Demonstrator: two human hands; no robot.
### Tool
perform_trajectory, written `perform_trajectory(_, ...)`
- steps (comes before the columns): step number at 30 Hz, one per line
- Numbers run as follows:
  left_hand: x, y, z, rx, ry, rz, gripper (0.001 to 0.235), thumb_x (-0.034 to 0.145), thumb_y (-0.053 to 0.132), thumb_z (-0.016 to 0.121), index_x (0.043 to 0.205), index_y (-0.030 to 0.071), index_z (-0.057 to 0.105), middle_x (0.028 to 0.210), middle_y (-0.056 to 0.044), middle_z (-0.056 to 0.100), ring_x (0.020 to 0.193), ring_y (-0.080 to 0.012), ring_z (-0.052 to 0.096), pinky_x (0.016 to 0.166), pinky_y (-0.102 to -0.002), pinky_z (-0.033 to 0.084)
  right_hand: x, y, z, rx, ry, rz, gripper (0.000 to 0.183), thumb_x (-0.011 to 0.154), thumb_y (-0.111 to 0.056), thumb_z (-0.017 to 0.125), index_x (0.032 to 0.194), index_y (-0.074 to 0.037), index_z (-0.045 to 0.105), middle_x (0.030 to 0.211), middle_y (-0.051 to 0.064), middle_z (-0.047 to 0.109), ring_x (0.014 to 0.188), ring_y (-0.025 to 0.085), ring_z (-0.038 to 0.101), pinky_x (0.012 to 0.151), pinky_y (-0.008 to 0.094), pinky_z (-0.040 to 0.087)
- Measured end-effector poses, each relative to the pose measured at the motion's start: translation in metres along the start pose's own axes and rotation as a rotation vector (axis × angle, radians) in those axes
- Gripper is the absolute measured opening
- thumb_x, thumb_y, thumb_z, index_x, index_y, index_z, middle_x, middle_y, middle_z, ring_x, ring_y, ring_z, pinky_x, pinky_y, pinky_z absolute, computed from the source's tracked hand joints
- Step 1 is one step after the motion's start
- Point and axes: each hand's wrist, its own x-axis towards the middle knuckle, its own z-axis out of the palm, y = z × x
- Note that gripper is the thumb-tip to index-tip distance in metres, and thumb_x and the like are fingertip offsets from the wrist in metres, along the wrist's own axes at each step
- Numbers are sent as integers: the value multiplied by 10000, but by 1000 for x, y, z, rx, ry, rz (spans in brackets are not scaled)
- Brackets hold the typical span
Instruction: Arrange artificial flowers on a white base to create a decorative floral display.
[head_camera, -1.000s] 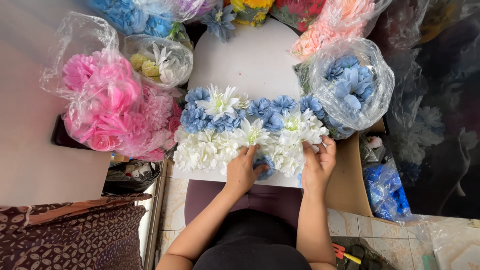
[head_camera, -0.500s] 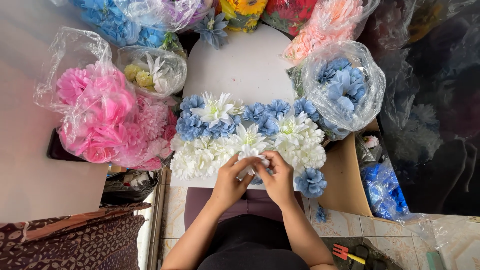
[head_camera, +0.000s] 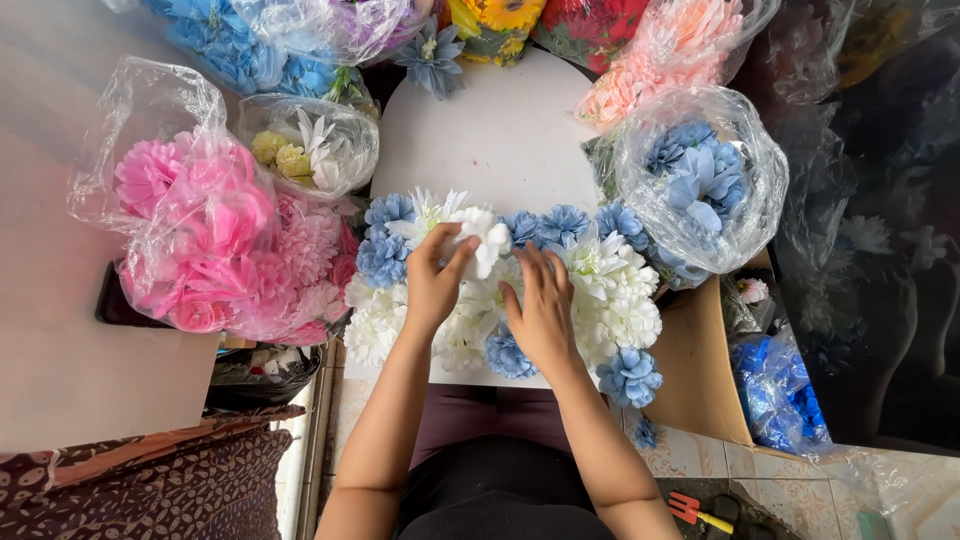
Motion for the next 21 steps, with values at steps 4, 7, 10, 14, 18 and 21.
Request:
perform_trajectory(4,21,-33,21,251,-88,30,203,889,232,793,1057,138,729,874,-143,748,796,-376,698,741,-450,531,-4,27,39,-34,-99,31,410,902,-231,717,1245,-38,602,1249,128,630,1304,363,473,966,568,448)
perform_trajectory(7,23,-57,30,378,-170,-17,194,867,238,783,1029,146,729,765,-93,732,717,-324,687,721,-428,523,-18,27,38,-98,-89,-17,246,891,-282,727,1095,-170,648,1051,-19,663,1196,246,545,960,441,404)
perform_trajectory(10,27,-70,35,513,-251,-14,188,846,241,783,1013,173,729,795,-107,740,800,-411,717,754,-496,538,-20,29,30,-67,-109,-13,264,865,-265,731,1115,-199,678,1065,-39,682,1196,223,549,947,432,422)
perform_trajectory(14,29,-63,33,502,-250,-67,155,860,202,758,1008,170,727,786,-132,742,827,-421,718,766,-477,550,-12,20,7,-120,-74,58,309,979,-401,617,1140,-151,698,1268,37,618,1250,271,506,943,448,425)
perform_trajectory(18,36,-76,27,353,-241,-125,167,855,181,753,1014,153,709,743,-133,691,776,-364,693,771,-436,536,-8,28,6,-296,-74,125,372,1049,-352,497,981,-63,722,1433,107,537,1319,365,447,936,500,411)
perform_trajectory(21,35,-73,24,316,-249,-145,159,849,166,758,1000,145,715,697,-105,663,728,-291,653,755,-395,529,-12,37,14,-275,-120,146,310,1047,-297,485,1008,-97,720,1433,53,574,1333,335,439,945,495,388)
